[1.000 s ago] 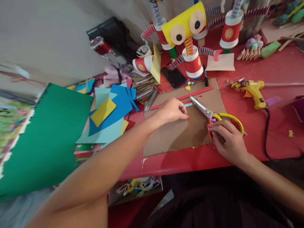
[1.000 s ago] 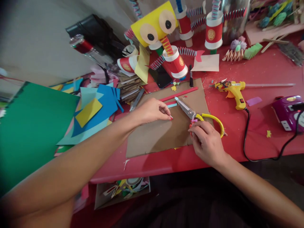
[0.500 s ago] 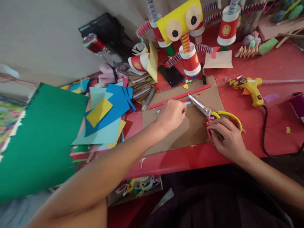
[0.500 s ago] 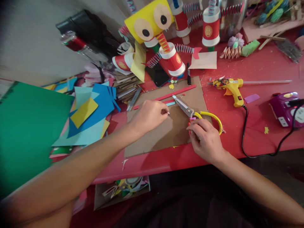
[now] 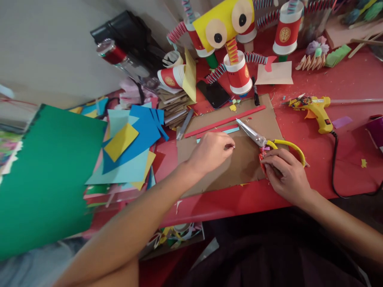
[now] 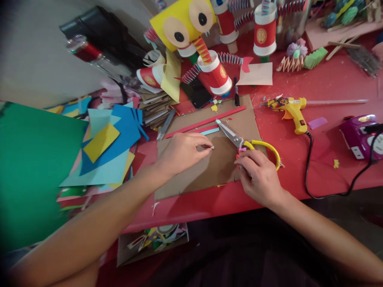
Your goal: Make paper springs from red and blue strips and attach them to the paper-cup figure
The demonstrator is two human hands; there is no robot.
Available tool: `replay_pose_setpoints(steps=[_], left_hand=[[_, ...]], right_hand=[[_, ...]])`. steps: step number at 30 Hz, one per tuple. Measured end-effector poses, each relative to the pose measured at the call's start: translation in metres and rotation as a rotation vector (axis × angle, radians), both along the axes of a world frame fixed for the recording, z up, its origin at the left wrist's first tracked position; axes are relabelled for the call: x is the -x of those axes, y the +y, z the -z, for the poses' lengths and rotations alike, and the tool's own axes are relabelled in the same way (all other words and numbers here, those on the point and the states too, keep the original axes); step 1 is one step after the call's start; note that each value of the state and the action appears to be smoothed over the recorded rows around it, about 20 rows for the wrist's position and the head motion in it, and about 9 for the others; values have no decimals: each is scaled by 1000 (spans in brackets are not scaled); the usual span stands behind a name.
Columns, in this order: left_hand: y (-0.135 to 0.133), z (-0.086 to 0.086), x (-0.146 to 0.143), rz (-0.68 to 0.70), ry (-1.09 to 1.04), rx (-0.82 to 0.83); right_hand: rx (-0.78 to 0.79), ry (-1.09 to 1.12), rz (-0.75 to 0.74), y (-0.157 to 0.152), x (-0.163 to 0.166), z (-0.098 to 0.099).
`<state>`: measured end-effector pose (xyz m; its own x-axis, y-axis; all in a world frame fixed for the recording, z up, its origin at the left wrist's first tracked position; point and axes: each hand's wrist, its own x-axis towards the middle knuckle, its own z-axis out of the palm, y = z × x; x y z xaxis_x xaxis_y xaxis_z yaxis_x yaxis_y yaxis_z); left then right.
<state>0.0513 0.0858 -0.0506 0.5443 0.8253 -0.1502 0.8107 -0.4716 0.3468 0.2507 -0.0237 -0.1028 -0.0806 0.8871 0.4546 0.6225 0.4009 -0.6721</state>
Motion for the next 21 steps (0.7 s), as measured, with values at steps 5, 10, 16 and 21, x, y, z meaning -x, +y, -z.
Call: replay_pose_setpoints(steps=[5, 10, 16, 21], left_hand=[[5, 0, 2, 74, 32, 101], [7, -1, 2, 35, 29, 91], [10, -11, 14, -78, 187, 84], [6, -12, 3, -157, 118, 2]], right_hand=[[7, 3, 4, 0, 0, -1], [34, -2, 9, 0, 0, -1], [-2, -22, 5, 0, -1, -1], [-28, -24, 4, 1, 0, 0]])
